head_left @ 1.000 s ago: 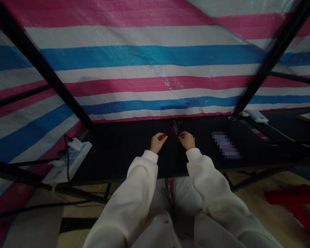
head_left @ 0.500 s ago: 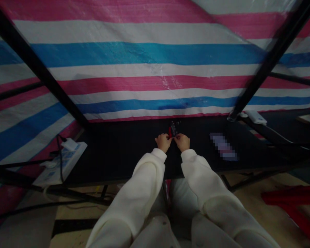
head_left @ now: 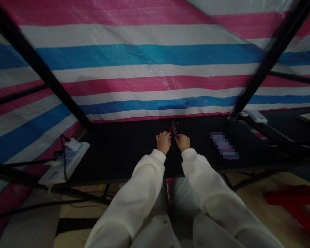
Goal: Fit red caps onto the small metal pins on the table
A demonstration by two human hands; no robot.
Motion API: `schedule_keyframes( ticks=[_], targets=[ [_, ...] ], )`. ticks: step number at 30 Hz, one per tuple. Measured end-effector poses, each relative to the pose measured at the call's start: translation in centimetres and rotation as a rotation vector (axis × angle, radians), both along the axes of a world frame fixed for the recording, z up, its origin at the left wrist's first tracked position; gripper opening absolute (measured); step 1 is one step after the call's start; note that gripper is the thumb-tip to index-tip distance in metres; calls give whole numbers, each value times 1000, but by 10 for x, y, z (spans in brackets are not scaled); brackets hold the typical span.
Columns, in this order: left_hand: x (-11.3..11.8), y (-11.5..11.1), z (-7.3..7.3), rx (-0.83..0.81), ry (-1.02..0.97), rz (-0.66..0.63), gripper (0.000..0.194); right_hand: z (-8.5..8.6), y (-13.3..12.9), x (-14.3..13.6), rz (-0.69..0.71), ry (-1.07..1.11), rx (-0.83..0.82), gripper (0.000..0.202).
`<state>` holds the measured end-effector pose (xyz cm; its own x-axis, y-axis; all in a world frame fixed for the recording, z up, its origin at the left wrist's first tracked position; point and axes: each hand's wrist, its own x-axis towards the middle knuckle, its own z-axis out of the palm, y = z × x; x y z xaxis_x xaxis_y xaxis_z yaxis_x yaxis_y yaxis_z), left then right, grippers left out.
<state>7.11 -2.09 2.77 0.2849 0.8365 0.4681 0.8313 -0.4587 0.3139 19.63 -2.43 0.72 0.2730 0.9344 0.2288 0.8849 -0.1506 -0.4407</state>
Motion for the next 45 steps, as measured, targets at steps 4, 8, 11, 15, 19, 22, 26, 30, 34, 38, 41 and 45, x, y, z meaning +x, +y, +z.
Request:
schedule_keyframes(
  ticks=[4,8,11,15,19,22,26,30,34,38,41,45],
  targets=[
    [-16,3,0,53,-111,46,17,5,-2,-1,24,-34,-57,21],
    [-32,2,0,172,-305,109,19,13,-1,-10,57,-67,-122,20],
    [-35,0,0,241,-377,109,19,19,-2,-24,89,-72,-95,22],
    [-34,-2,-1,273,-376,59,18,19,-7,-42,133,-85,-4,25],
    [-33,-2,-2,290,-382,45,18,15,-10,-47,173,-121,26,24],
    [-33,-3,-2,267,-370,47,18,14,-11,-44,191,-147,31,24],
    [-33,-6,1,195,-321,33,19,13,-10,-43,199,-155,45,23],
    [-33,-9,4,153,-301,31,20,13,-10,-43,195,-160,49,21],
    [-34,-9,5,154,-295,2,19,12,-10,-43,190,-159,45,19],
    [-33,-8,3,143,-258,-46,17,9,-9,-43,191,-160,68,19],
    [-33,-6,0,125,-253,-75,15,7,-8,-42,183,-162,82,20],
    [-33,-2,-4,96,-295,-94,11,6,-7,-42,197,-159,89,20]
  ],
)
